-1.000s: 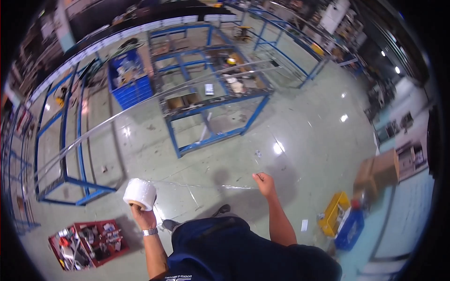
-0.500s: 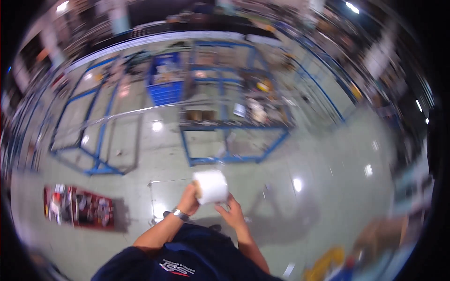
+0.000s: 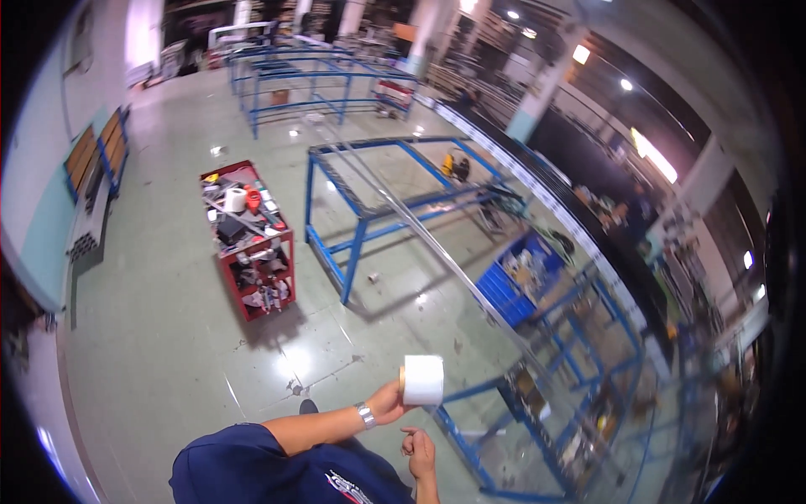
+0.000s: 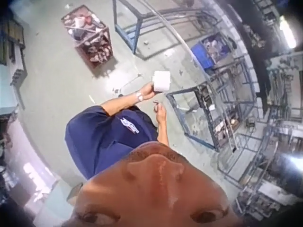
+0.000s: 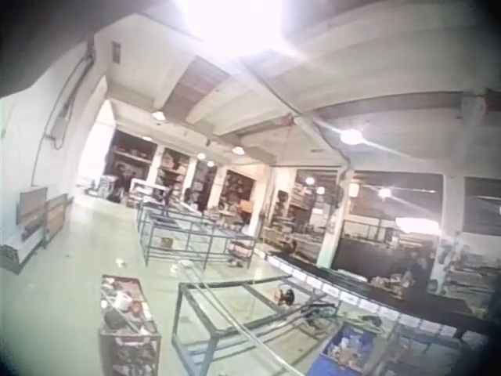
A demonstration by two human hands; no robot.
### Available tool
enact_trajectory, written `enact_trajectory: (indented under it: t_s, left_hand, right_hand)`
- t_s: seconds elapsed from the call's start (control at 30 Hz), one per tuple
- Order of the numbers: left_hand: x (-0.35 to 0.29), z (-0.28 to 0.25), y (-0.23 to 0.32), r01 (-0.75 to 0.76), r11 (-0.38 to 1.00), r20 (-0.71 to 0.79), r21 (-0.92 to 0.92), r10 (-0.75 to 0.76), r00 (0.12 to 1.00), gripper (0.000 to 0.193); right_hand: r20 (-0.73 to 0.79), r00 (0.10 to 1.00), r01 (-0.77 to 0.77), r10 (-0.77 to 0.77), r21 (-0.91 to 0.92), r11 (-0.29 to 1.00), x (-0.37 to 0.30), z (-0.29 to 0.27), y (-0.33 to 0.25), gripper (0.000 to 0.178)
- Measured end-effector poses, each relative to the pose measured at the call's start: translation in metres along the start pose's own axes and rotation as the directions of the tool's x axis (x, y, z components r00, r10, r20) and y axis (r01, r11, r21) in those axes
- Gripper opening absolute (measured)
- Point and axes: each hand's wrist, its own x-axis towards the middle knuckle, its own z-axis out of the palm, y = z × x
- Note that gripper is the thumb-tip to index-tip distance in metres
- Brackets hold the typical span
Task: The person applies white tape to long metal rods by hand, wrapping the tape around each rod.
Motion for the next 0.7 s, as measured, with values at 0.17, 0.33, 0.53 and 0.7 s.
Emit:
enact_trajectory:
  t_s: [0.17, 0.33, 0.53, 0.7]
  left_hand:
    - [-0.005, -0.029, 0.137, 0.003, 0.912, 0.214, 0.411, -0.1, 0.972, 0.044]
    - [-0.01, -0.094, 0.241, -0.1, 0.632, 0.171, 0.769, -0.052, 0.984, 0.04]
    - [-0.007, -0.131, 0.309, -0.02, 0.299, -0.187, 0.954, 0.644, 0.742, 0.044]
    - [0.033, -0.199, 0.357, -0.199, 0.626, -0.453, 0.754, 0.715, 0.533, 0.038]
  right_hand:
    - [0.117, 0.992, 0.046, 0.041, -0.655, 0.754, 0.162, -0.005, 0.042, 0.029]
    - [0.259, 0.951, 0.006, 0.17, -0.564, 0.826, 0.314, 0.113, -0.063, 0.022]
    - [0.516, 0.849, 0.485, -0.113, -0.678, 0.552, 0.397, 0.23, -0.08, 0.029]
    - [0.536, 0.828, 0.499, -0.164, -0.57, 0.653, 0.439, 0.271, -0.051, 0.031]
